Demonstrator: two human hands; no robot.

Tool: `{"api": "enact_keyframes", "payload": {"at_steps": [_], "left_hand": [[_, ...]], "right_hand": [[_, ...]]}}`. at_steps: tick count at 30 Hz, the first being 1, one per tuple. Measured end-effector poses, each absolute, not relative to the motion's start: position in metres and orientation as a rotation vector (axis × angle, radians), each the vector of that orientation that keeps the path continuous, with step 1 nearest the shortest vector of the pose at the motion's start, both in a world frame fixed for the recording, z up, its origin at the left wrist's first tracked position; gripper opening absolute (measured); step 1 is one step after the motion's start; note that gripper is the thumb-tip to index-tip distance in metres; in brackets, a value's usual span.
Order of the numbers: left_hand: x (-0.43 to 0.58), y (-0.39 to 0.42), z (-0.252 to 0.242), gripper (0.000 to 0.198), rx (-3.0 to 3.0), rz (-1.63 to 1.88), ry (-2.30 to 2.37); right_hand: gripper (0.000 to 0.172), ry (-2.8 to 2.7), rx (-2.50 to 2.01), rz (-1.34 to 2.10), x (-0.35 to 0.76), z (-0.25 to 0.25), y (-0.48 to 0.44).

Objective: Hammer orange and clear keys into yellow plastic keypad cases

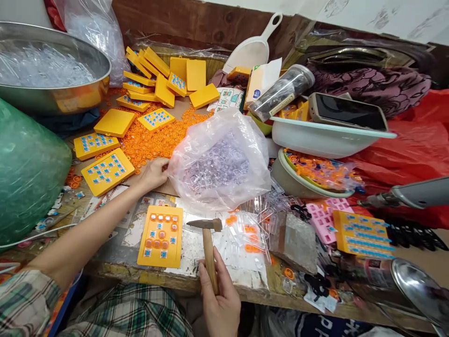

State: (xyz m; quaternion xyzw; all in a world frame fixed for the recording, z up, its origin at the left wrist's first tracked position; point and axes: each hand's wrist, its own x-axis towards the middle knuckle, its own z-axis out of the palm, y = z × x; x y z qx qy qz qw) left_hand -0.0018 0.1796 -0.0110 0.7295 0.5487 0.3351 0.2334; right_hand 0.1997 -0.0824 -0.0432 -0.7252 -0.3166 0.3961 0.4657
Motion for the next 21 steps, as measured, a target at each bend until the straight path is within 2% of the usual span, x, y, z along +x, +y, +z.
{"api": "enact_keyframes", "payload": {"at_steps": [3,12,18,21], "left_hand": [[-0.005,0.178,-0.013,0.013,1.938,0.912,1.512],[-0.023,0.168,-0.015,0.022,1.913,0.904,1.567],[-0.007,0.159,-0.011,0.014,2.033,0.792,1.453],[-0.005,0.154,-0.010,0.015,2.047,0.736,1.447]], "right_hand": [[0.058,-0.809,-1.758,0.964,0.198,-0.041,-0.082],[0.056,-0.887,-1.797,0.930,0.198,-0.035,-0.080],[0.054,-0.957,-1.836,0.859,0.196,-0.028,-0.076],[0.055,-0.975,-1.833,0.874,0.197,-0.028,-0.077]]}}
